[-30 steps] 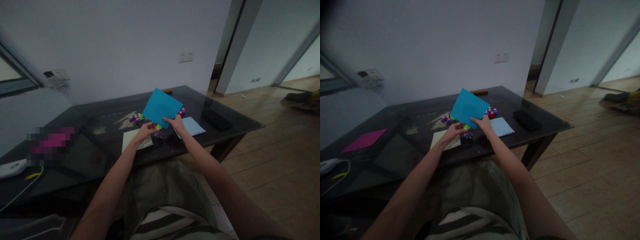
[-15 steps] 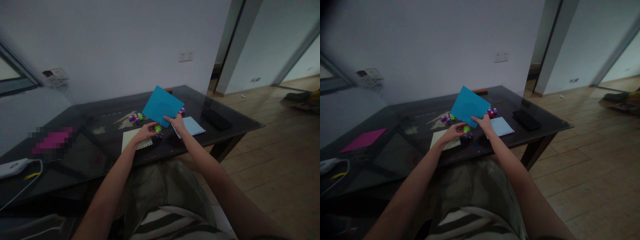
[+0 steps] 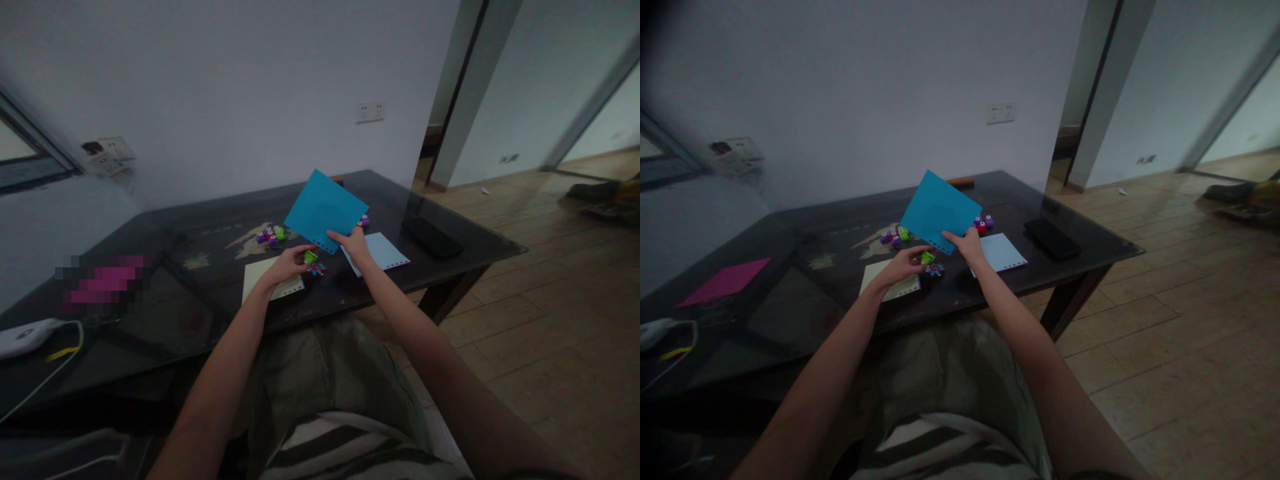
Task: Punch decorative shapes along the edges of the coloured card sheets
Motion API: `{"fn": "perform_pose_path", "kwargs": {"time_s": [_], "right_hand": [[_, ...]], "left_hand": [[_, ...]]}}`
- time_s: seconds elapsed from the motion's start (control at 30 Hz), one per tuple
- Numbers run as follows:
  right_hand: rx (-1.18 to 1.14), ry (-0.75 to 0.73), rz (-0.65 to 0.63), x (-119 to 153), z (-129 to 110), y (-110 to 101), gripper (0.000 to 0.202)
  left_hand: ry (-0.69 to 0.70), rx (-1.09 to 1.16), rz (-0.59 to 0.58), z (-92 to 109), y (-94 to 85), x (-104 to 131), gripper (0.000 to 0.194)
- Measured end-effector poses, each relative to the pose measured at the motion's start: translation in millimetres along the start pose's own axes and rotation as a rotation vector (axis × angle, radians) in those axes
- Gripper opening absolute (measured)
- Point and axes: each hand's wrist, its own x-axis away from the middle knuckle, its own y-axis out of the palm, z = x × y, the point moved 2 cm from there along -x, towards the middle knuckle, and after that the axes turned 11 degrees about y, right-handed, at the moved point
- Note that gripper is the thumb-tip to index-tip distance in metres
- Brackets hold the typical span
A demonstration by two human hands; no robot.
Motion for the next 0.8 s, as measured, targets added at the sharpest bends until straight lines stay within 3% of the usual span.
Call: {"fn": "perform_pose_path", "kwargs": {"time_s": [0.37,0.6,0.8], "right_hand": [[-0.005,0.018,0.018,-2,3,-2,0.054],[0.019,0.043,0.056,-5,7,-6,0.046],[0.014,0.017,0.134,-8,11,-9,0.039]], "left_hand": [[0.043,0.007,0.072,0,-5.5,-1,0.043],[0.028,0.198,0.209,-2,-5.4,-1,0.044],[-0.018,0.523,0.334,-9,-4.1,-2,0.042]]}}
